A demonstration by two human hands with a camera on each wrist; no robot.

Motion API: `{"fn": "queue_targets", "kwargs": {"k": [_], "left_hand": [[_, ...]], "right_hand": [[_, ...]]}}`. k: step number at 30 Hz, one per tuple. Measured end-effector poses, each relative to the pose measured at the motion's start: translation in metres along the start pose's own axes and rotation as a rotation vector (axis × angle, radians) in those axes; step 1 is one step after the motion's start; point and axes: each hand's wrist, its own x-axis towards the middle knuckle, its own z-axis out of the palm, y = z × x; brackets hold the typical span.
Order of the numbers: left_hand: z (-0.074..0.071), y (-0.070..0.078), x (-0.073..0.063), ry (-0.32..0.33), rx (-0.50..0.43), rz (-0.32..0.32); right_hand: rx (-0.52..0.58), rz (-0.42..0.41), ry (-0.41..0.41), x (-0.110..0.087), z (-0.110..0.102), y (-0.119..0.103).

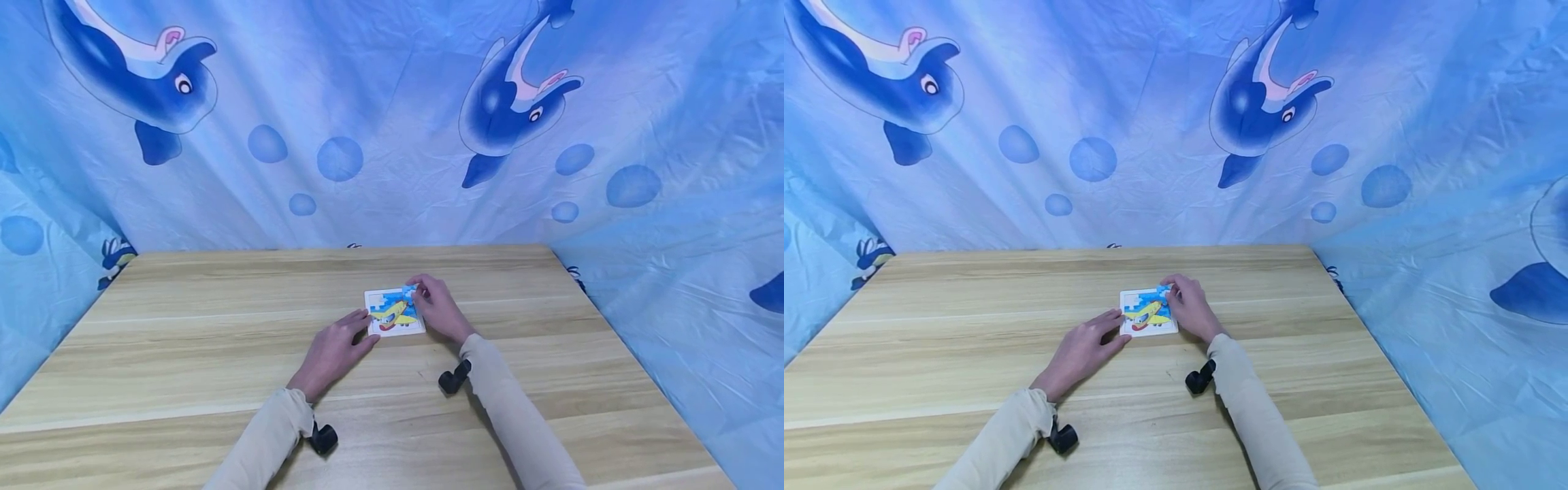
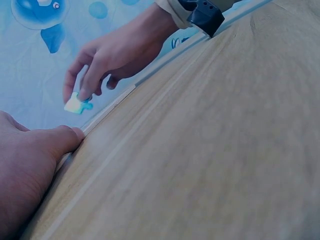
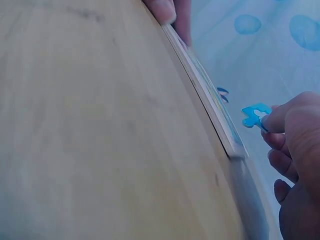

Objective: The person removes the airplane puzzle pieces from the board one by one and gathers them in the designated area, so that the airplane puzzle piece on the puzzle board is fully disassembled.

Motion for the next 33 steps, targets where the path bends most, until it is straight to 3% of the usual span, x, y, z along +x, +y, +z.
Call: {"fn": "queue_targets", "kwargs": {"k": [14,29,33], "left_hand": [[-0.001,-0.001,-0.001,-0.01,-0.002,-0.016],[0.0,-0.001,-0.001,-0.007,-0.001,-0.009],[0.0,-0.001,-0.001,-0.009,-0.005,-0.01]], "right_hand": [[0.008,-0.021,0.049,-0.013,-0.025,0.022],[-0.018,0.034,0.076,-0.024,-0.039,0.029],[-0.067,0.046,0.09,-0.024,-0.04,0.029]]}}
